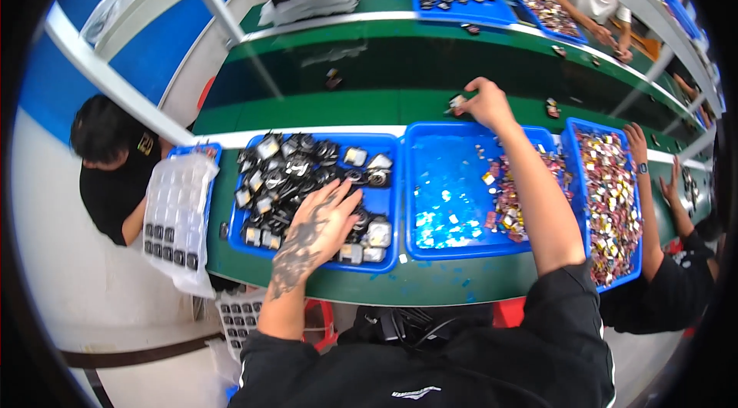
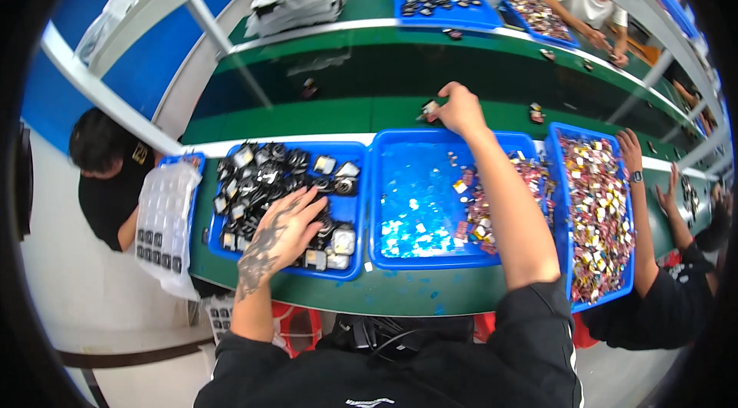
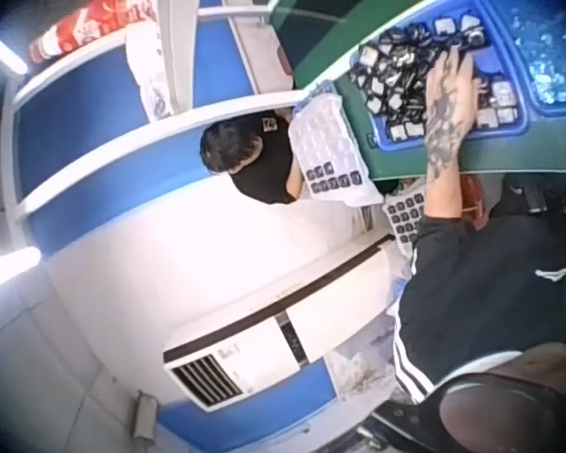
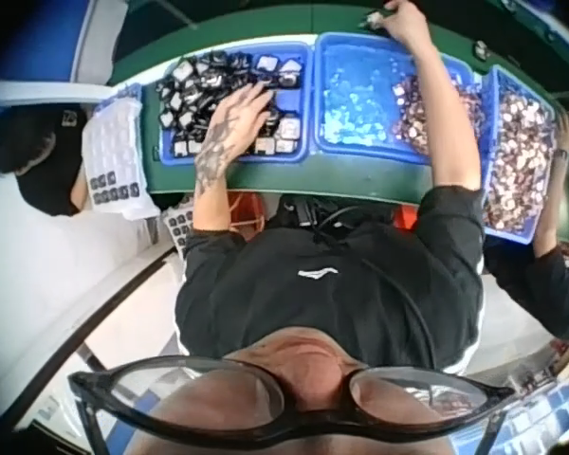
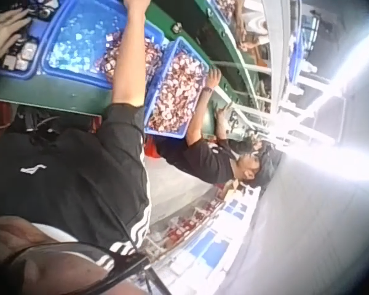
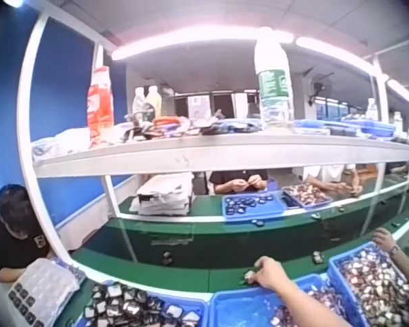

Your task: Assembling small electronic components into frames at a workbench.

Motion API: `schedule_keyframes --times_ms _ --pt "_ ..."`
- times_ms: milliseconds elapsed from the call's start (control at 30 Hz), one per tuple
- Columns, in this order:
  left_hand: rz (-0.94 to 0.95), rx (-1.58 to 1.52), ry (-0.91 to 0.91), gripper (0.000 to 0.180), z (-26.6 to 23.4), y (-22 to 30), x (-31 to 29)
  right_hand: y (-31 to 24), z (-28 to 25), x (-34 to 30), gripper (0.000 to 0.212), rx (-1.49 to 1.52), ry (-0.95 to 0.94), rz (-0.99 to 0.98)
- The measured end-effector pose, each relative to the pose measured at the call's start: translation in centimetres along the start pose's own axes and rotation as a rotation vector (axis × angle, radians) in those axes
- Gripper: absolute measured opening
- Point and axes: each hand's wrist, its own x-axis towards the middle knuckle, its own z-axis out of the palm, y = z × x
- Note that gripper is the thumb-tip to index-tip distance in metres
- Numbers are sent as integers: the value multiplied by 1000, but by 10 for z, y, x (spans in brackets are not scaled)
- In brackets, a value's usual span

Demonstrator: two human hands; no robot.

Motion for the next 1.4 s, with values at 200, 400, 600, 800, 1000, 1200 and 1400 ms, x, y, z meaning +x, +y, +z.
schedule_keyframes --times_ms 200,400,600,800,1000,1200,1400 --pt "131 -35 -45 33 -11 -4 6 23 -4 13 32 -28 -13 54" --pt "-177 -436 252 24 -1 1 35 -31 -81 -66 12 -328 -198 -186" --pt "-428 -1960 -41 34 5 48 66 -15 -81 -164 18 -387 -308 -219" --pt "-271 -1726 -149 35 24 70 74 -3 -53 -178 27 -388 -120 -134" --pt "-157 -1373 -47 30 36 74 59 -9 -56 -180 33 -144 13 -157" --pt "-42 -1027 48 36 33 88 56 -54 -73 -200 14 918 -27 136" --pt "89 -1049 120 20 38 98 59 -69 -45 -223 10 1252 -82 123"
